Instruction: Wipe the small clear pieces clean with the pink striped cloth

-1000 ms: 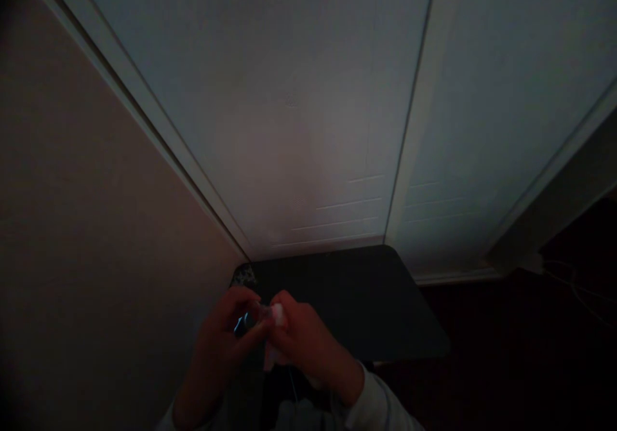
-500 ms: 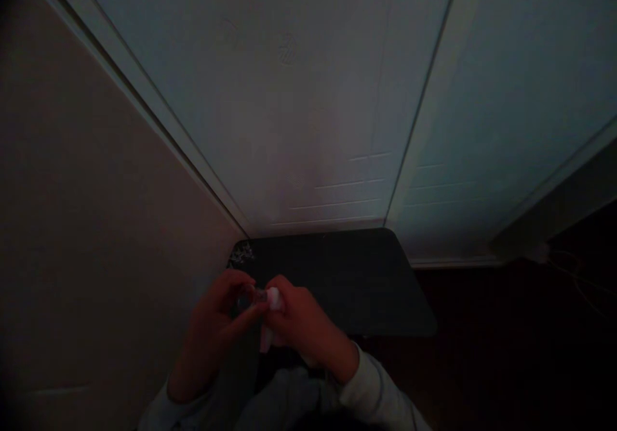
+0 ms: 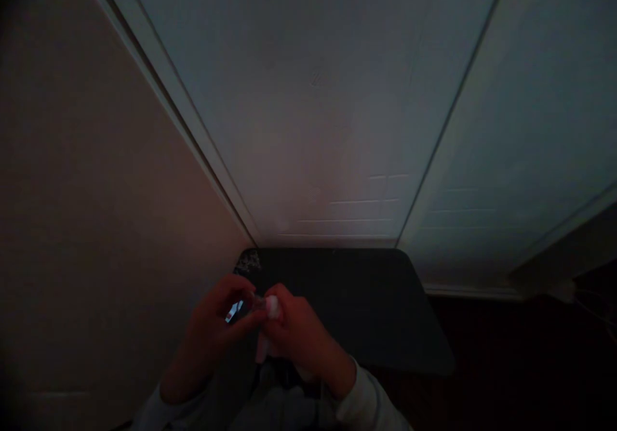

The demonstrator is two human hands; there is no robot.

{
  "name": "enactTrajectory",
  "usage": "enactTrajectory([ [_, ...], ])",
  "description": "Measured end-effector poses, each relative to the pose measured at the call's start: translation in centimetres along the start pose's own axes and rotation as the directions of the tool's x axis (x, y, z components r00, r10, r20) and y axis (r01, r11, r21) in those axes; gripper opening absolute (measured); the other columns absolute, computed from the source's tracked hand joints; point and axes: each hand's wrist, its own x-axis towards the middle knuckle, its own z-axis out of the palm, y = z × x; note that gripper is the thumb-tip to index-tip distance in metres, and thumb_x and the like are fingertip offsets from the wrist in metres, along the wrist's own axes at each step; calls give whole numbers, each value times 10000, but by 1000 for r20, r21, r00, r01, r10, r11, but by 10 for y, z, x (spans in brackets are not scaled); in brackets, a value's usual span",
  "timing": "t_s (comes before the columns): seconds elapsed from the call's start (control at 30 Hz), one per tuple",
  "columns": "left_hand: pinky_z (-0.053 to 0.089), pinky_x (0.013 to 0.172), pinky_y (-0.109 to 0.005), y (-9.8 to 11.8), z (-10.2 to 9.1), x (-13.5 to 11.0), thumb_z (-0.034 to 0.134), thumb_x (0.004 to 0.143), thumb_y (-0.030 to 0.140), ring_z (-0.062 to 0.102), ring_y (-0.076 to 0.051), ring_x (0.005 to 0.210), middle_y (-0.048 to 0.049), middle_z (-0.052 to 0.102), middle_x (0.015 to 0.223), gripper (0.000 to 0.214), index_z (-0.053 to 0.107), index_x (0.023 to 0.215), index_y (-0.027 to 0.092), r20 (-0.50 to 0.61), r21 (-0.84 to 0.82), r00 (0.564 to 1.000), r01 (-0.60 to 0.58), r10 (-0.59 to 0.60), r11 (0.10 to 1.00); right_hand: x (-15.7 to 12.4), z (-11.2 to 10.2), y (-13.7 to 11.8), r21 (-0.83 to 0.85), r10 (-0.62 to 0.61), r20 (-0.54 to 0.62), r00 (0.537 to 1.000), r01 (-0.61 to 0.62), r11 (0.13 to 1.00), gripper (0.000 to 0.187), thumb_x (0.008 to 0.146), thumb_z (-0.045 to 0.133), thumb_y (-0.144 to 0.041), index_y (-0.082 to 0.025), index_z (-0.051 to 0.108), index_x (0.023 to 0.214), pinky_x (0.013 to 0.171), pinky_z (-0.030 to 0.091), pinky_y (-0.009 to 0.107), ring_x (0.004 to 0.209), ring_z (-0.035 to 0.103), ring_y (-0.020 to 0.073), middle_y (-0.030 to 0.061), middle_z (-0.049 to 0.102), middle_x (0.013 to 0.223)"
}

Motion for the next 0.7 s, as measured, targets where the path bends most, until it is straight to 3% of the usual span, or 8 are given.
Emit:
enactTrajectory([
  [0.23,408,606,-224,-27,-45,34,709,600,126,508,-116,646,45,525,688,225,554,750,188,100,-258,993,86,-62,962,42,36,-13,-4,48,-64,997,-48,999,88,823,506,-259,-173,511,839,451,313,193,516,450,100,-43,499,627],
  [0.33,359,581,-216,-47,-56,68,734,569,174,442,-103,624,59,476,654,252,531,718,176,204,-417,979,82,5,905,68,54,-15,13,6,-204,979,-4,1000,113,843,474,-285,-179,499,812,471,321,201,532,436,106,-40,489,618],
  [0.43,312,559,-212,-61,-66,106,721,559,197,386,-98,610,67,443,635,258,512,707,176,294,-529,949,63,113,846,97,69,-17,52,-33,-364,931,55,997,176,872,448,-344,-184,506,827,514,343,214,570,430,113,-30,499,641],
  [0.57,299,555,-213,-70,-90,138,732,527,209,367,-95,599,71,437,644,292,498,699,181,386,-566,898,49,212,823,129,89,-27,109,-39,-477,878,103,989,211,848,487,-378,-178,529,897,545,366,223,618,452,124,-5,539,721],
  [0.7,304,560,-214,-84,-115,144,731,546,224,377,-102,609,73,439,647,295,500,724,187,458,-524,858,51,231,850,146,109,-36,198,23,-482,876,84,977,223,801,531,-392,-182,538,876,508,363,215,573,446,118,-19,519,683],
])
